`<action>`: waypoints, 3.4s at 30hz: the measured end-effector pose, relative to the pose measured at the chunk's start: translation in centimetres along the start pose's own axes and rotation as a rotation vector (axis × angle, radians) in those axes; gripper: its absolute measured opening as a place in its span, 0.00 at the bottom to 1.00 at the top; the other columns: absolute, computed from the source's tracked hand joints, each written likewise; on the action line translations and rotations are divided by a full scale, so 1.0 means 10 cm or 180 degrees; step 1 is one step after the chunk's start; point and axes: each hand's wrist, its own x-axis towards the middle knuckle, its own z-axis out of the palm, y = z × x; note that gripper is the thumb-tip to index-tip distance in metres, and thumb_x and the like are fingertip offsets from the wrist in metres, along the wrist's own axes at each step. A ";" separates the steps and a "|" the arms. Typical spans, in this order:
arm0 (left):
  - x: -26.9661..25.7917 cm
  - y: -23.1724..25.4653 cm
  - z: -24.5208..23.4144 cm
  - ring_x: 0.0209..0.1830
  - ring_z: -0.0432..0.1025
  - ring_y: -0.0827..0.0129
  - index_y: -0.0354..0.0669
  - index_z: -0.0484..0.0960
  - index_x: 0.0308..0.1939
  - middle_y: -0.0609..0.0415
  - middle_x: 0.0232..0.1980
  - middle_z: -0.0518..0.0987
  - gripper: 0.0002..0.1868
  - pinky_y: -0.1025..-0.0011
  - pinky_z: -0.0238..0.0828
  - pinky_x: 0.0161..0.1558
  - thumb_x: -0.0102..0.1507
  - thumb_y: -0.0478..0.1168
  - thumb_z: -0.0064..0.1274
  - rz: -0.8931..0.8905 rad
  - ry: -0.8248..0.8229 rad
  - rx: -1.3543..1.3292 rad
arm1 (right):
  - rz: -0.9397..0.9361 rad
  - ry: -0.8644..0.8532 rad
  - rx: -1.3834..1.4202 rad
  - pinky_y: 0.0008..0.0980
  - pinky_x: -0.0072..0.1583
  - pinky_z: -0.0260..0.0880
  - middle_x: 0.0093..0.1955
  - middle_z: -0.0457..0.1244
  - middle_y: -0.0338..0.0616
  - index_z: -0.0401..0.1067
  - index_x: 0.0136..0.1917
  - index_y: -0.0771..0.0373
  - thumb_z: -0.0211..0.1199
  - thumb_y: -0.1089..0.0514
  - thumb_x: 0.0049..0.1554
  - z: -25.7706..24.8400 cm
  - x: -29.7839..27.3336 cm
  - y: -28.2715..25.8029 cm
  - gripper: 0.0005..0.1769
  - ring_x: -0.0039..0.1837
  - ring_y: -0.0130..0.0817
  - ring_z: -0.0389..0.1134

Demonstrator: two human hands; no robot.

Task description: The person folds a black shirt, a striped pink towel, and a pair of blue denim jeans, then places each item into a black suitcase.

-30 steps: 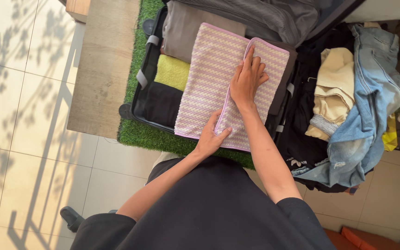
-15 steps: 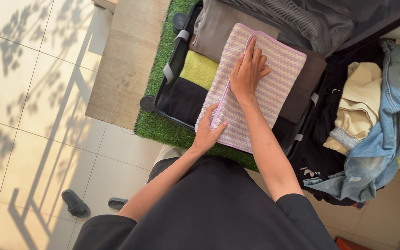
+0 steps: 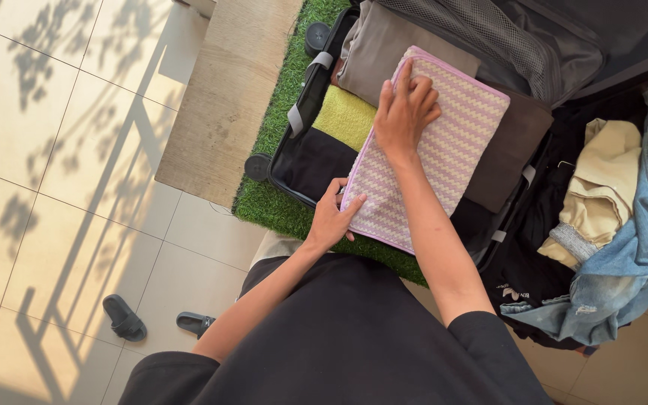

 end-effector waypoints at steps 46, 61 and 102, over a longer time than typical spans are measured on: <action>0.01 0.20 -0.13 0.13 0.71 0.69 0.41 0.67 0.60 0.49 0.26 0.78 0.16 0.67 0.75 0.15 0.71 0.44 0.38 -0.0299 0.0132 0.0714 | -0.0429 -0.0606 0.0326 0.60 0.81 0.25 0.88 0.36 0.52 0.45 0.84 0.64 0.49 0.47 0.68 -0.44 -1.21 -0.08 0.37 0.87 0.52 0.30; 0.17 0.07 -0.27 0.13 0.68 0.74 0.31 0.77 0.42 0.55 0.20 0.72 0.18 0.69 0.71 0.14 0.66 0.47 0.56 -0.0330 -0.0205 0.1232 | 0.0557 -0.0255 0.0702 0.57 0.77 0.39 0.78 0.49 0.55 0.61 0.74 0.60 0.56 0.53 0.63 -0.87 -2.21 0.16 0.27 0.81 0.54 0.45; 0.11 0.42 -0.24 0.12 0.58 0.83 0.53 0.61 0.69 0.62 0.18 0.69 0.25 0.79 0.50 0.14 0.69 0.47 0.49 -0.0300 -0.0679 0.0061 | 0.2329 -0.1474 0.4924 0.30 0.60 0.71 0.58 0.68 0.46 0.73 0.63 0.68 0.59 0.70 0.54 -1.23 -2.39 1.31 0.22 0.57 0.29 0.70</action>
